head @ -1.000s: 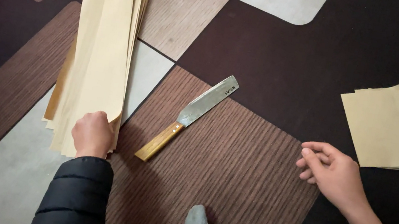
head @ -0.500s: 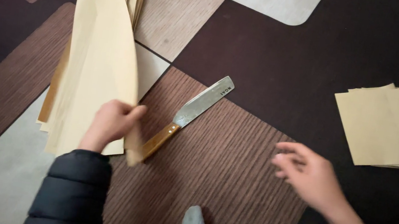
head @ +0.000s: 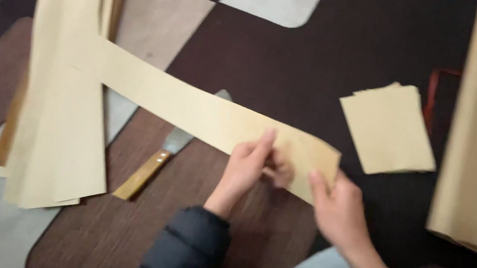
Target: Folding long strips of material and cutting them into smaller rectangular pieces using a knife
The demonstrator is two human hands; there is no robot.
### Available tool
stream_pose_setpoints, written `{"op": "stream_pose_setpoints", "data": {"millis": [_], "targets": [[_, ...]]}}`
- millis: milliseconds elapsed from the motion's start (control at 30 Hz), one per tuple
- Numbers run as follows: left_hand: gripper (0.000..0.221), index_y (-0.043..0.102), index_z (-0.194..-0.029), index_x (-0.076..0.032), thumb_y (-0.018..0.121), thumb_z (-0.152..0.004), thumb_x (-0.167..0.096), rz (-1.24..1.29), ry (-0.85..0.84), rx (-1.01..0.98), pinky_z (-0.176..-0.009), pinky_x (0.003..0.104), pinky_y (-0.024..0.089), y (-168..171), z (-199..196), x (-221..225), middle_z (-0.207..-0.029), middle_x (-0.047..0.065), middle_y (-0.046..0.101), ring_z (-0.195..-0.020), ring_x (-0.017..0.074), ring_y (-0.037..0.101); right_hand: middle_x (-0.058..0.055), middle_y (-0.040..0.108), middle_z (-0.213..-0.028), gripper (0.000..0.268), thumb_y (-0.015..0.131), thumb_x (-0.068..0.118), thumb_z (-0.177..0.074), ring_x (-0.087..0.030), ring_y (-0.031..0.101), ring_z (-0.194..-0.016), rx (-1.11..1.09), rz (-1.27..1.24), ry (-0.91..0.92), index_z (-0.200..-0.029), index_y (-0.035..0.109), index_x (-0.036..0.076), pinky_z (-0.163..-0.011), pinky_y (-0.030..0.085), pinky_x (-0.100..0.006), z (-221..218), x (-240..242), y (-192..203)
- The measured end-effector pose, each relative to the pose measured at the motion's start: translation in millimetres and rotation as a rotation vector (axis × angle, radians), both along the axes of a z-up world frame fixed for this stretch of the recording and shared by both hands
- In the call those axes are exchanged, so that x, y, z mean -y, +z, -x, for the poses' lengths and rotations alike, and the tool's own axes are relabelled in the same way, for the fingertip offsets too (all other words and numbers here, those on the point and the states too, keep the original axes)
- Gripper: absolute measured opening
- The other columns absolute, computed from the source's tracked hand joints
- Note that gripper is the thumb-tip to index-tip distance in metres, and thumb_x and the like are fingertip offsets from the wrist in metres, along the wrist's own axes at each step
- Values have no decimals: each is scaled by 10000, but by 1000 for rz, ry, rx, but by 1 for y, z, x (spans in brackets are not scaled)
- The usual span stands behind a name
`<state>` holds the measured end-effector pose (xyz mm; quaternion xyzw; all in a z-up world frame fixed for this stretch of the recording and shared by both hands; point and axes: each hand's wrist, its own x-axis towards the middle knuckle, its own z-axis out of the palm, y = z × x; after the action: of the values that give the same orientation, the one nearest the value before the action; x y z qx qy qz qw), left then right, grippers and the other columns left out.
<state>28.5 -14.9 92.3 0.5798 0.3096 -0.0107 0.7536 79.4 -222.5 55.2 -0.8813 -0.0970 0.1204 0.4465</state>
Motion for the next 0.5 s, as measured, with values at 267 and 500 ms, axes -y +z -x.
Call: {"op": "stream_pose_setpoints", "data": {"millis": [267,500], "targets": [[732,761,-1021,33,635,-1098,-684,226,5,-218,-693,493,716,-44,47,32,-957,275,838,-841,376,861,-487,722,-1246,467,694,103,-1112,-556,769,-1009,-533,-479,-379,-1431,576,-217,-681,644,-701,-29,72,47],[407,675,-1456,-130,662,-1096,-320,441,619,17,-1014,559,645,-71,2,-32,-1303,106,816,-1138,273,769,-316,807,-1196,357,677,101,-1134,-472,759,-893,-627,-281,-268,-1385,729,-147,-678,619,-527,-69,164,19]]}}
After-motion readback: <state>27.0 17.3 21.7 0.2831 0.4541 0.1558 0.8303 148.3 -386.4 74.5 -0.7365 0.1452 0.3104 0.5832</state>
